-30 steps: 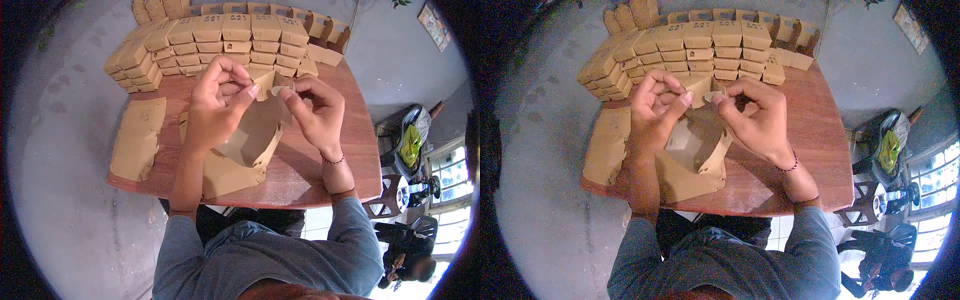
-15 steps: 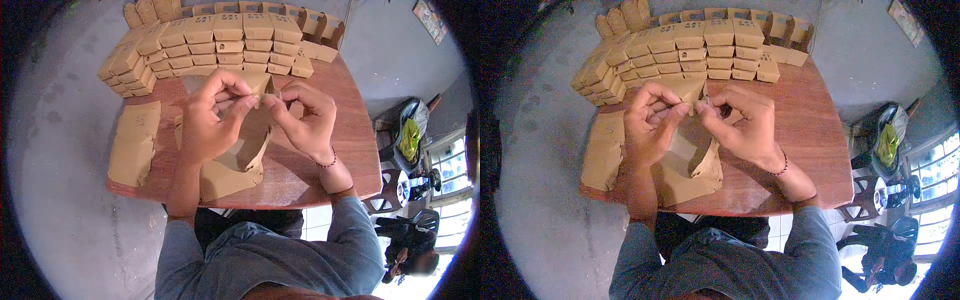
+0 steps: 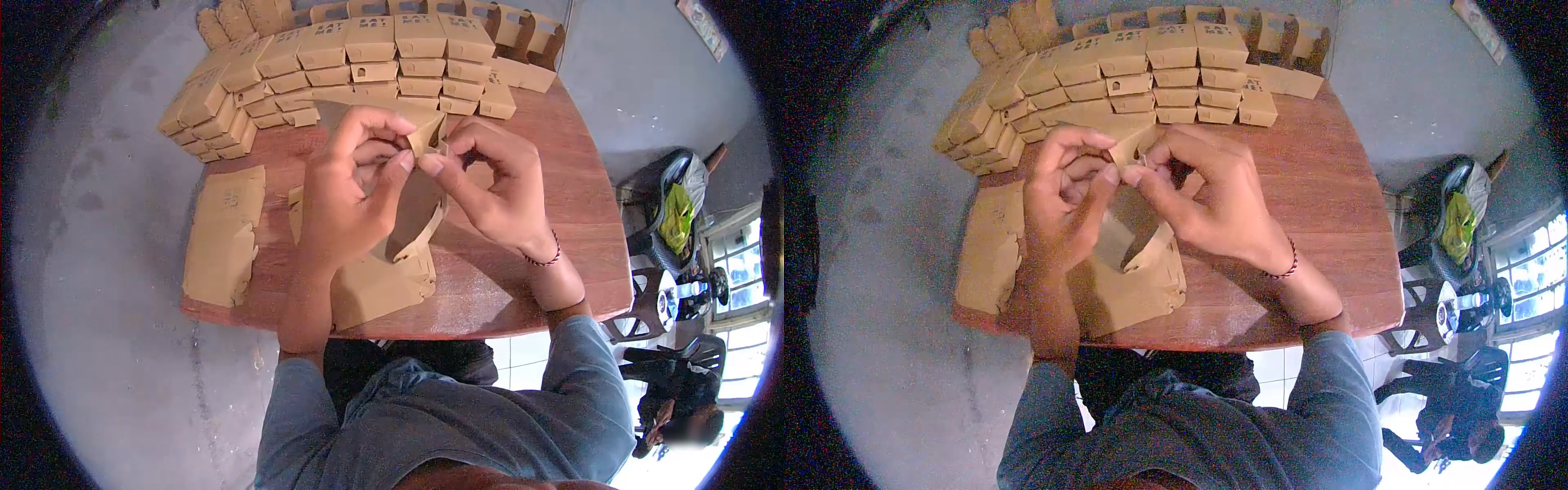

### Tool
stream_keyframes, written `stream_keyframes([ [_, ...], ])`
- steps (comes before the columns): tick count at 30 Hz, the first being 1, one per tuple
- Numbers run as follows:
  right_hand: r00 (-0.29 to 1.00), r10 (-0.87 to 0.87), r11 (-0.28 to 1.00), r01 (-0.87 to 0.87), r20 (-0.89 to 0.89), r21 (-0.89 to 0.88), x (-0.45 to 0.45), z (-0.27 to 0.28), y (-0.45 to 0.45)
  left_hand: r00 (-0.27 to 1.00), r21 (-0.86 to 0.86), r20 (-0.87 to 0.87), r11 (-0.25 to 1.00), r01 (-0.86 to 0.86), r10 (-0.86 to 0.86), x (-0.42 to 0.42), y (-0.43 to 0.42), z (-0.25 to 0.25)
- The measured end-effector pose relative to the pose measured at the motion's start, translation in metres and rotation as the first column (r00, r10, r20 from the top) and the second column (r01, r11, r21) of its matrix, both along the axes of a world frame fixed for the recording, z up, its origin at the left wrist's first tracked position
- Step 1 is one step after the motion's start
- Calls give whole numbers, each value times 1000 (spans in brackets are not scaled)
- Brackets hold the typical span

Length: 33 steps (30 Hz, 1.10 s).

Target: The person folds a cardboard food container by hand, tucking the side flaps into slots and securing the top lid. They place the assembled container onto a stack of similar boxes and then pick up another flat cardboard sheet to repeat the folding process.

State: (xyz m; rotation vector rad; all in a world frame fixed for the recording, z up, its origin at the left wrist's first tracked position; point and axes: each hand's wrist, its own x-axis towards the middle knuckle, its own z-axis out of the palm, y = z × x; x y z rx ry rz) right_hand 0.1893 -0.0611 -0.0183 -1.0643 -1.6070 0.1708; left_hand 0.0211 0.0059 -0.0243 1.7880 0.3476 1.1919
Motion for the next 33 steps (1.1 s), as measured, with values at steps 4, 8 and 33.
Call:
stream_keyframes([
  [4,991,-131,991,131,-3,-13,-8,4,6,992,26,-15,992,-121,122,4,7,-6],
  [8,998,-29,968,41,51,-247,-6,9,1,988,20,-78,991,-131,132,11,-7,-6],
  [33,920,19,999,-37,-392,-39,40,14,12,844,562,220,644,-519,488,-34,8,7],
])
